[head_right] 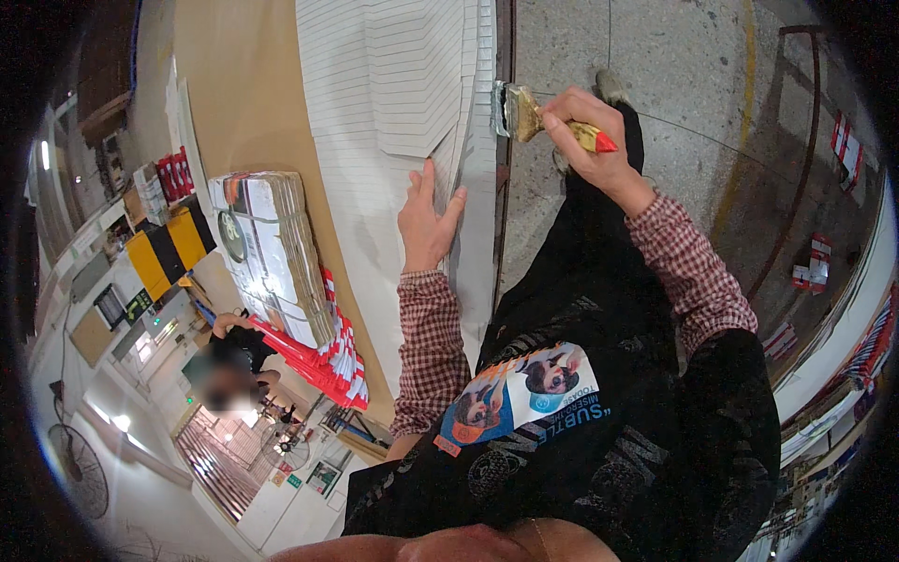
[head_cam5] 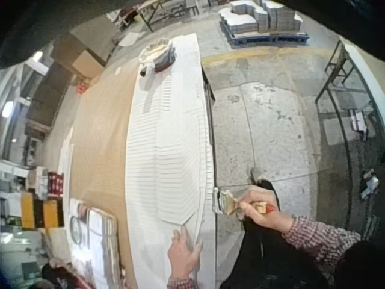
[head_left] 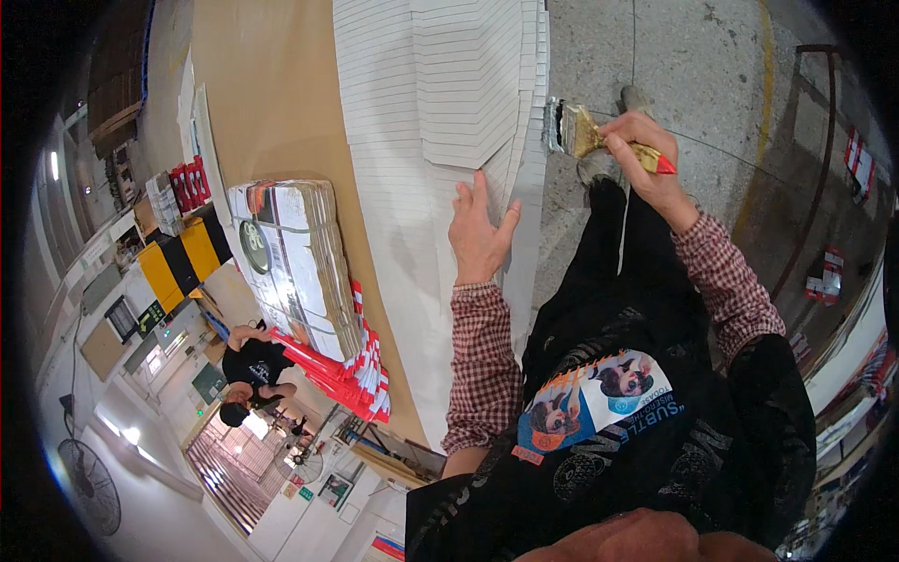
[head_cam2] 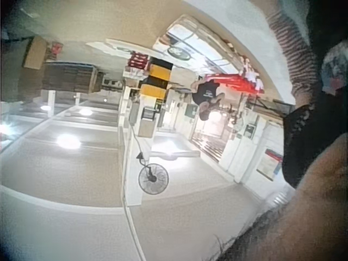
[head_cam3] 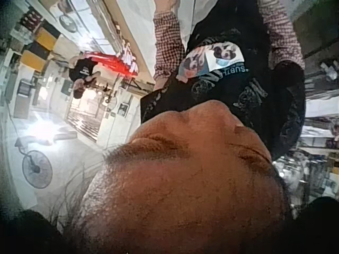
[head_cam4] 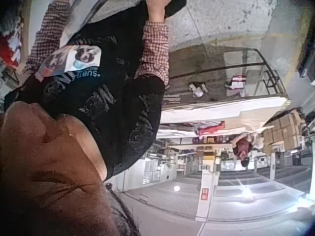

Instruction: Applying adhesive with a brush to the edges of a stack of paper for binding.

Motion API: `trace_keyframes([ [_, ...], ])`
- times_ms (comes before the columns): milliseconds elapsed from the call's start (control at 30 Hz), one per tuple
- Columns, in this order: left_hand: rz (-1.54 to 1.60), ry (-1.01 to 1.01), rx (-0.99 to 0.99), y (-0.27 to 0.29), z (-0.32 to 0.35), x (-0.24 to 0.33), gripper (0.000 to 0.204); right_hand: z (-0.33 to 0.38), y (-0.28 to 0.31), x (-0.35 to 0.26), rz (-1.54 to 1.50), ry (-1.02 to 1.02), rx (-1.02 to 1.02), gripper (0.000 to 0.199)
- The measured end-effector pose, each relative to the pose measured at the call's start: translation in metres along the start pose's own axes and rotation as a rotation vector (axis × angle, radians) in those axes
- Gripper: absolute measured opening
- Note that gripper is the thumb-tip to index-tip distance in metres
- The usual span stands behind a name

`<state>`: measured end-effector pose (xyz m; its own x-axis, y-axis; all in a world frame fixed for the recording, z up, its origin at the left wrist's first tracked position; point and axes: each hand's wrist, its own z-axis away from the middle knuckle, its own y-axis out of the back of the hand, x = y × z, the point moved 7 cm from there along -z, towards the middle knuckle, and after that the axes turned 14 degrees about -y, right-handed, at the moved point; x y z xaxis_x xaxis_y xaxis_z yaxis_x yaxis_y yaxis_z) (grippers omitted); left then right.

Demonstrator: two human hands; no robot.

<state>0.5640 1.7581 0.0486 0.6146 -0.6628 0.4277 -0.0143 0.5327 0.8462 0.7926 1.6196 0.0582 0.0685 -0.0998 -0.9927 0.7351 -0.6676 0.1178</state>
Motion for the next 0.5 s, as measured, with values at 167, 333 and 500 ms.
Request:
trace_keyframes([
  [167, -0.093, -0.007, 0.021, -0.008, 0.002, 0.002, 0.076, 0.001, -0.004, 0.005, -0.008, -0.014, 0.033, 0.012],
  [333, -0.171, 0.043, 0.192, -0.028, 0.009, 0.01, 0.087, 0.022, -0.001, 0.002, -0.021, -0.046, -0.049, 0.012],
  [500, -0.317, 0.266, 0.247, -0.059, 0.044, 0.018, 0.099, 0.042, 0.022, -0.001, -0.047, -0.102, -0.03, 0.013],
])
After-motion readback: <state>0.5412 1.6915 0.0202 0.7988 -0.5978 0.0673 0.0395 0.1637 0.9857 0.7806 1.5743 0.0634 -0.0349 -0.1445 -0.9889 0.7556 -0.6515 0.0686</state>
